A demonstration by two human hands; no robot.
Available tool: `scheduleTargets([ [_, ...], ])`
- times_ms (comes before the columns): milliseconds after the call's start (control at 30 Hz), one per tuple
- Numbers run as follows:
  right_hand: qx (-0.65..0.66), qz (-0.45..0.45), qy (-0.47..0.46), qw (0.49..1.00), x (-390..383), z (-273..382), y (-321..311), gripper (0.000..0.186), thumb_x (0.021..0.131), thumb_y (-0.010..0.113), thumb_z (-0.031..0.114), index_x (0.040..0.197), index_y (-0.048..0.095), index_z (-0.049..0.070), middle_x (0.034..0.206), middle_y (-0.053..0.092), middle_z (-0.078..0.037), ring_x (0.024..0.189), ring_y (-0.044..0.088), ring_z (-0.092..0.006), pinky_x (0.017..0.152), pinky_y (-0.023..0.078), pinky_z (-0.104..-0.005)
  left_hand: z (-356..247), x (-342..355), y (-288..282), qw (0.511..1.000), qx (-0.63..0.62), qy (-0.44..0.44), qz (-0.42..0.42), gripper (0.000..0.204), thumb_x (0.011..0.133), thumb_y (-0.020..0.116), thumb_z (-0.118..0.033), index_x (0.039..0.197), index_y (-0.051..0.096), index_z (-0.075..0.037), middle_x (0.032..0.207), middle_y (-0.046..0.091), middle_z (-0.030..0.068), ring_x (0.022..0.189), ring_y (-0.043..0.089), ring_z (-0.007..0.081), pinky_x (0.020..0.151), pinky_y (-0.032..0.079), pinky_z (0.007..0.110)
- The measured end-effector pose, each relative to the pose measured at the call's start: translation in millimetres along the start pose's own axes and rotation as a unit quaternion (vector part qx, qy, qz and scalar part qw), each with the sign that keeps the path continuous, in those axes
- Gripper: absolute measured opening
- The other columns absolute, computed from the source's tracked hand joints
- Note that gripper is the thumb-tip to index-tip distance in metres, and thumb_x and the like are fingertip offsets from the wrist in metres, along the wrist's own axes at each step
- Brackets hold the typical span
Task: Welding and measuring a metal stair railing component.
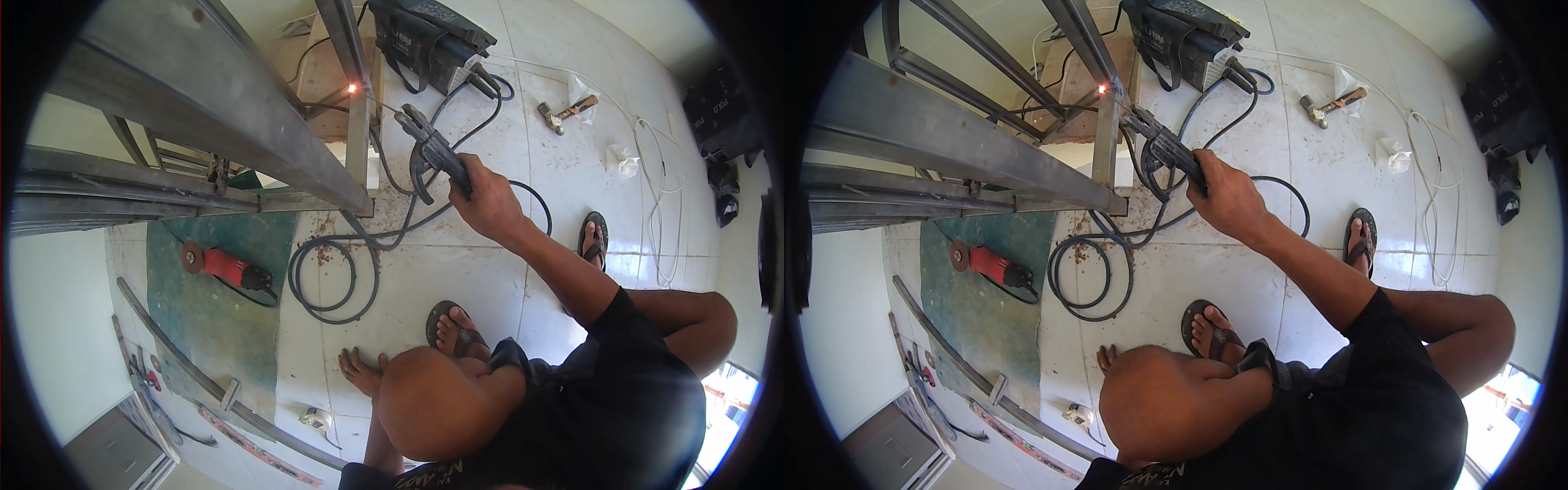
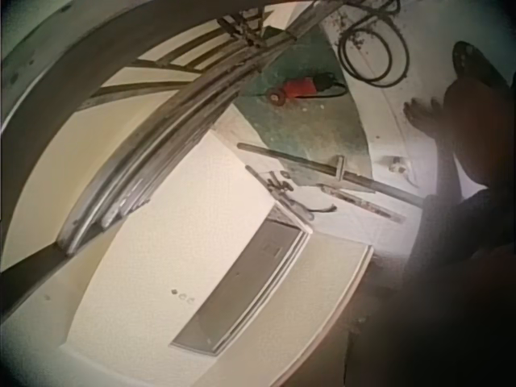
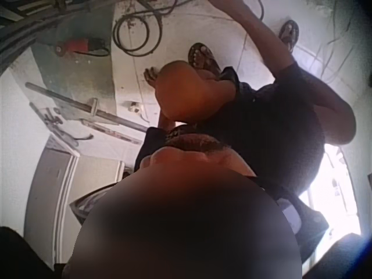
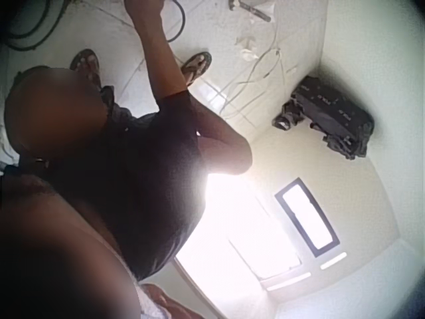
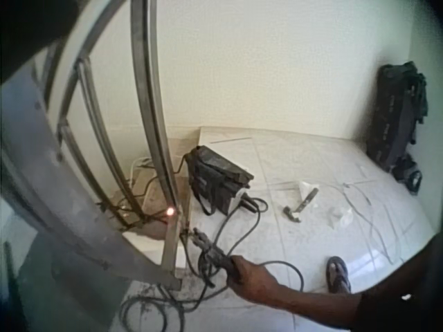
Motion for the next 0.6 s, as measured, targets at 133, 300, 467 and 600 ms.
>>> scheduleTargets([
  [133, -0.002, -0.002, 0.005, 1.000, 0.5, -1.1, 1.0, 0.037, 0.076, 0.060, 0.006, 0.110, 0.044, 0.001, 0.075, 0.059, -0.022, 0.063, 0.059, -0.0388, 0.056, 0.047, -0.0444, 1.4, -0.4, 2.2, 1.000, -0.006, 0.002, -0.002, 0.064, 0.078, 0.057, -0.048, 0.122, 0.042, -0.004, 0.130, 0.037, 0.0195, 0.123, 0.032, 0.0410, 0.098, 0.032, 0.055],
  [300, 0.008, 0.017, -0.018, 1.000, 0.7, -3.1, -0.9, 0.038, 0.078, 0.059, 0.008, 0.111, 0.043, 0.001, 0.076, 0.058, -0.021, 0.066, 0.059, -0.0377, 0.058, 0.046, -0.0436, 2.5, -0.4, 3.6, 1.000, -0.014, 0.005, -0.003, 0.065, 0.077, 0.058, -0.048, 0.122, 0.042, -0.004, 0.131, 0.037, 0.0195, 0.123, 0.032, 0.0411, 0.098, 0.032, 0.055],
  [467, 0.027, 0.016, -0.014, 0.999, 2.2, -1.4, 0.0, 0.037, 0.079, 0.059, 0.009, 0.111, 0.042, 0.001, 0.076, 0.058, -0.020, 0.067, 0.059, -0.0373, 0.059, 0.046, -0.0430, 4.2, -1.7, 4.2, 0.999, -0.032, -0.008, 0.005, 0.065, 0.077, 0.058, -0.048, 0.122, 0.042, -0.004, 0.130, 0.037, 0.0195, 0.123, 0.032, 0.0409, 0.098, 0.032, 0.055],
  [600, 0.022, 0.016, -0.002, 1.000, 2.8, -1.0, 0.9, 0.036, 0.079, 0.059, 0.008, 0.111, 0.043, 0.001, 0.076, 0.058, -0.020, 0.066, 0.059, -0.0377, 0.059, 0.046, -0.0432, 4.7, -2.2, 4.3, 1.000, -0.024, 0.001, 0.001, 0.065, 0.077, 0.058, -0.048, 0.122, 0.042, -0.004, 0.130, 0.037, 0.0195, 0.123, 0.032, 0.0409, 0.098, 0.032, 0.056],
])
Point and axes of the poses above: each hand's wrist, its own x-axis towards the middle knuckle, its own y-axis out of the palm, z = x × y, the point moved 2 cm from there along x, towards the middle knuckle
